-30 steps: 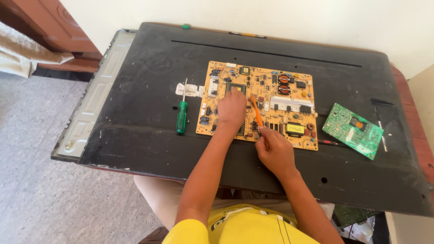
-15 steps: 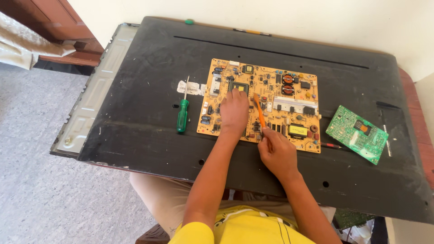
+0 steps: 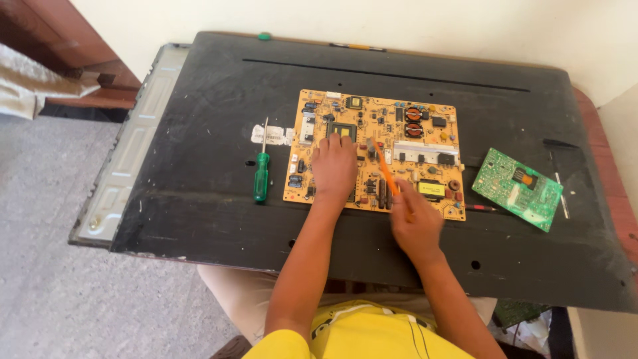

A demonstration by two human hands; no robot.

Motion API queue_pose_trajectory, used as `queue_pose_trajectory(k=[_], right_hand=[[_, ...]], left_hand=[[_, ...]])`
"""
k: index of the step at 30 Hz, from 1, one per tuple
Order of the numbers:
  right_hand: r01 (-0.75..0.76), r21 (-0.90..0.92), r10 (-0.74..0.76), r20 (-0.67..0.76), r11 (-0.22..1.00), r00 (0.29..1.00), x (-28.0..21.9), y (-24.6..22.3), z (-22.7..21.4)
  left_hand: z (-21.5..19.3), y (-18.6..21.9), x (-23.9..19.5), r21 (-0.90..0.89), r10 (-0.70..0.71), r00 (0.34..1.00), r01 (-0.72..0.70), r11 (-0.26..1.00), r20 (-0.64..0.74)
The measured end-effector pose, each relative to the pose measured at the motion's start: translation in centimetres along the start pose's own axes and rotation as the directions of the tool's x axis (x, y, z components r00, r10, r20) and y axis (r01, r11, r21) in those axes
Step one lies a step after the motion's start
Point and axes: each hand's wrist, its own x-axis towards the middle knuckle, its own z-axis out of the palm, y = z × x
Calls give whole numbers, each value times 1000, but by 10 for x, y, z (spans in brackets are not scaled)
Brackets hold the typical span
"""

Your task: The person cleans a circuit board using a toothbrush and a screwdriver. They scrub various components and use the screwdriver to adjust or remove parts on the board.

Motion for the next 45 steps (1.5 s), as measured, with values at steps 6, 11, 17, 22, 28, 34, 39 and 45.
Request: queue_pose_trajectory(k=[6,11,17,22,28,34,39,45], right_hand=[[-60,189,119,-322,980,939,6,13,-21],[-77,12,77,-307,997,948,10,15,-21],[-134,45,141,-243,990,960,16,15,-13],[-130,-2,126,-242,992,962,19,15,-10],[-141,10,140,-214,990,967,20,17,-8],[-140,-19,133,-205,990,970,18,19,-10],[-124,-58,112,-179,991,977,21,16,-8],[-115,-35,112,-71,993,991,21,16,-6]], left_hand=[[-14,2,7,-217,226,974,-224,950,-16],[-3,12,35,-416,408,863,-267,869,299],[-8,14,39,-401,286,831,-83,912,478],[-11,-5,32,-332,370,908,-294,896,195],[-12,-14,32,-394,355,906,-247,885,230],[-16,-8,30,-384,351,900,-238,892,259],[-12,-12,30,-372,339,893,-219,902,295],[-8,-11,23,-404,319,909,-194,894,269]])
